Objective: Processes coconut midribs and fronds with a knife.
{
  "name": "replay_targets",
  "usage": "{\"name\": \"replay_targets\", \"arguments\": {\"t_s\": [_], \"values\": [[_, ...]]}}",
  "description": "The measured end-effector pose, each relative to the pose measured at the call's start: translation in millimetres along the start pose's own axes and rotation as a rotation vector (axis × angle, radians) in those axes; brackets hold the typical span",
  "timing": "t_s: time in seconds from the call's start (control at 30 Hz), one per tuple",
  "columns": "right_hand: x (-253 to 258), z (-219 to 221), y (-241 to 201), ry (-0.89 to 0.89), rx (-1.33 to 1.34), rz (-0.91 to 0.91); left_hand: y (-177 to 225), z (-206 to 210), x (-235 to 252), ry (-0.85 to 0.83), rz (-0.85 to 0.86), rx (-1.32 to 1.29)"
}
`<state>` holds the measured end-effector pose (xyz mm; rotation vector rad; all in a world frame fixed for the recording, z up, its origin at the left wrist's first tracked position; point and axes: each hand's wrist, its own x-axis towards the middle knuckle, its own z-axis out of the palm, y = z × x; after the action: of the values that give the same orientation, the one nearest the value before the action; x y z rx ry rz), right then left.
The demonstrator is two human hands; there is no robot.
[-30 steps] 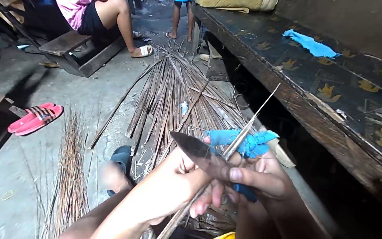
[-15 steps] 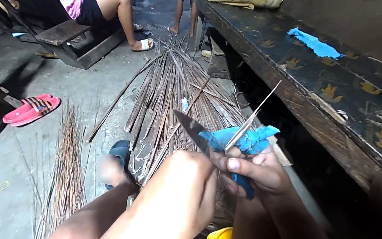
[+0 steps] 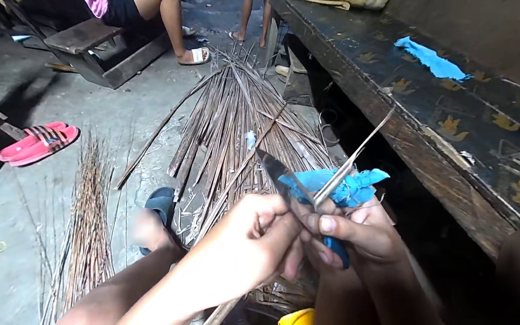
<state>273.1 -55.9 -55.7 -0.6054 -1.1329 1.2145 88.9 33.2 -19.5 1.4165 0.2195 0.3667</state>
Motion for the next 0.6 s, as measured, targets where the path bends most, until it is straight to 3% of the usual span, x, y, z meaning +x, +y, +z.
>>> {"name": "replay_targets", "arguments": {"t_s": [0.13, 0.37, 0.6], "values": [[1.7, 2.1, -0.1, 0.031, 0.006, -0.026, -2.2, 1.4, 2.1, -0.001, 0.003, 0.013], [-0.5, -2.7, -0.3, 0.047, -0.081, -0.058, 0.0, -3.9, 3.8, -0.072, -0.091, -0.337], [-6.4, -6.4, -0.1, 0.074, -0.080, -0.036, -2.9, -2.8, 7.1, -0.051, -0.093, -0.400]]}}
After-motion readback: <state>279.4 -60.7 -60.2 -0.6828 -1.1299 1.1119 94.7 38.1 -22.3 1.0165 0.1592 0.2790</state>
